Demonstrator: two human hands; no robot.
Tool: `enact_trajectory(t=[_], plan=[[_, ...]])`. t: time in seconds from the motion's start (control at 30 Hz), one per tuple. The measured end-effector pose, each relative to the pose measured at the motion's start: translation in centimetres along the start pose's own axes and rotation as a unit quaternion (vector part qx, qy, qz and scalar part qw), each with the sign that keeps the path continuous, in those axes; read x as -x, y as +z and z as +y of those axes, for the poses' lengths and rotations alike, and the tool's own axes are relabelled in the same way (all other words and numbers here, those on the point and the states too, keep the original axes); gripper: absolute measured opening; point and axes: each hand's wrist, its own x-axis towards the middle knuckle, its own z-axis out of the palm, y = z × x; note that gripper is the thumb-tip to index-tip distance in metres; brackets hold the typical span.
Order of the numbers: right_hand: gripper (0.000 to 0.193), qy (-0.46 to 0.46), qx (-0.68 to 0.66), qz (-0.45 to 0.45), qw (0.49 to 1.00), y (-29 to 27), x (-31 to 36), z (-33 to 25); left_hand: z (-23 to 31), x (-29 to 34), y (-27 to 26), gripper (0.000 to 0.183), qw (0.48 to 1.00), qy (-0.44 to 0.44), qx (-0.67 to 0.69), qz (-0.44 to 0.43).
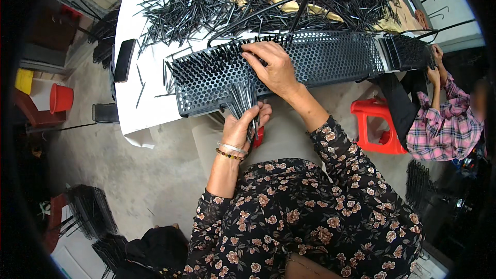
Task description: The person is inserting black cable ties into a perforated metal grid component.
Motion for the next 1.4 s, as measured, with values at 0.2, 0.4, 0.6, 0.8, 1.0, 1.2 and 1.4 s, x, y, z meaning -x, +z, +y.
enact_trajectory(t=[0.2, 0.4, 0.6, 0.8, 1.0, 1.2, 1.4], plan=[[0.015, -0.046, 0.065, -0.032, 0.996, -0.3, 0.0, 0.0, 0.4, 0.1, -0.2, 0.026, 0.999, -0.008, 0.010, -0.037], [0.012, 0.045, -0.042, -0.011, 0.998, -1.5, 0.5, -0.6, 0.4, -0.3, -0.2, 0.023, 0.999, -0.022, -0.024, 0.005], [0.015, 0.187, -0.074, -0.058, 0.978, -3.7, 2.5, -1.8, 0.3, -0.3, 0.1, 0.022, 0.997, 0.018, -0.075, -0.002], [0.039, 0.381, -0.225, -0.159, 0.882, -4.2, 3.6, -2.8, 0.3, 0.8, 1.2, 0.024, 0.997, 0.040, -0.066, -0.025], [0.029, 0.421, -0.244, -0.188, 0.853, -4.4, 3.2, -3.1, -0.3, 0.7, 1.1, 0.025, 0.999, 0.040, -0.031, -0.013], [0.018, 0.354, -0.259, -0.109, 0.892, -4.9, 1.2, -2.1, -0.9, 0.2, 0.4, 0.027, 0.999, 0.035, -0.009, 0.005], [0.018, 0.131, -0.126, -0.062, 0.981, -3.3, -1.5, 0.1, -0.5, -0.1, 0.2, 0.027, 1.000, 0.007, -0.014, -0.002]])
